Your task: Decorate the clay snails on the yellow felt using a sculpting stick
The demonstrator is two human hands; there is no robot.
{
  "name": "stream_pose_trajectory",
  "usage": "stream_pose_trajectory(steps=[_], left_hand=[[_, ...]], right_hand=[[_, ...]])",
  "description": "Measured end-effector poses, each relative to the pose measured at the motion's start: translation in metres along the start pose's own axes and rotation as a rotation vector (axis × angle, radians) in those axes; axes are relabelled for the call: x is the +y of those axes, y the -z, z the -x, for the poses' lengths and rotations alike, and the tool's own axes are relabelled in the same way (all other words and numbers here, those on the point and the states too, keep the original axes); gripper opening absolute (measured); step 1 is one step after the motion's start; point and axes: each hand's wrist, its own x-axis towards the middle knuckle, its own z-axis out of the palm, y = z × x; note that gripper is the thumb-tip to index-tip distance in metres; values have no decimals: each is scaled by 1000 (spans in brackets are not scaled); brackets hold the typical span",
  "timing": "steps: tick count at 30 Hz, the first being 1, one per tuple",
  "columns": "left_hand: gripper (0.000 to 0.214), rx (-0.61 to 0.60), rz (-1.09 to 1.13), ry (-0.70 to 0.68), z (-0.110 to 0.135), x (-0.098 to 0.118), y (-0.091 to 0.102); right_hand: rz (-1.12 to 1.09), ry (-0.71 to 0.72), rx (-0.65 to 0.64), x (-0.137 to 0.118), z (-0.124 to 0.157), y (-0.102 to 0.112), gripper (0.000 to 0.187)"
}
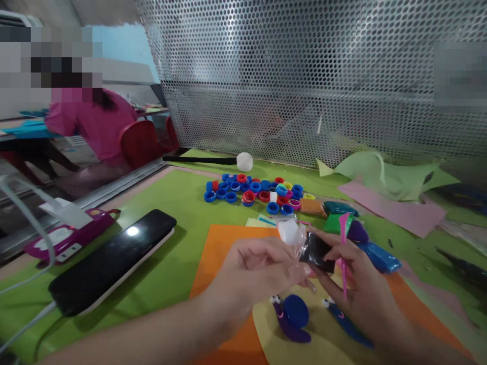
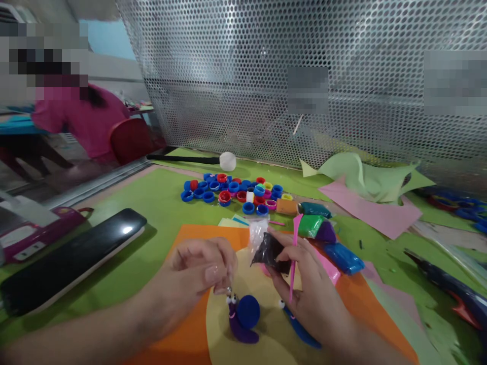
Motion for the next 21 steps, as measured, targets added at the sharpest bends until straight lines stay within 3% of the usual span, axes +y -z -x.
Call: stream_pose_trajectory(steps=[4,15,21], left_hand=[[11,-5,29,28,1,-1,-1],[20,-161,91,2,-2,-1,-4],[14,-88,15,20,0,0,-4]], right_hand=[[-5,-16,-10,1,1,-1,15],[-22,-24,-34,3,2,0,17],[-31,-34,-42,4,5,-1,19]])
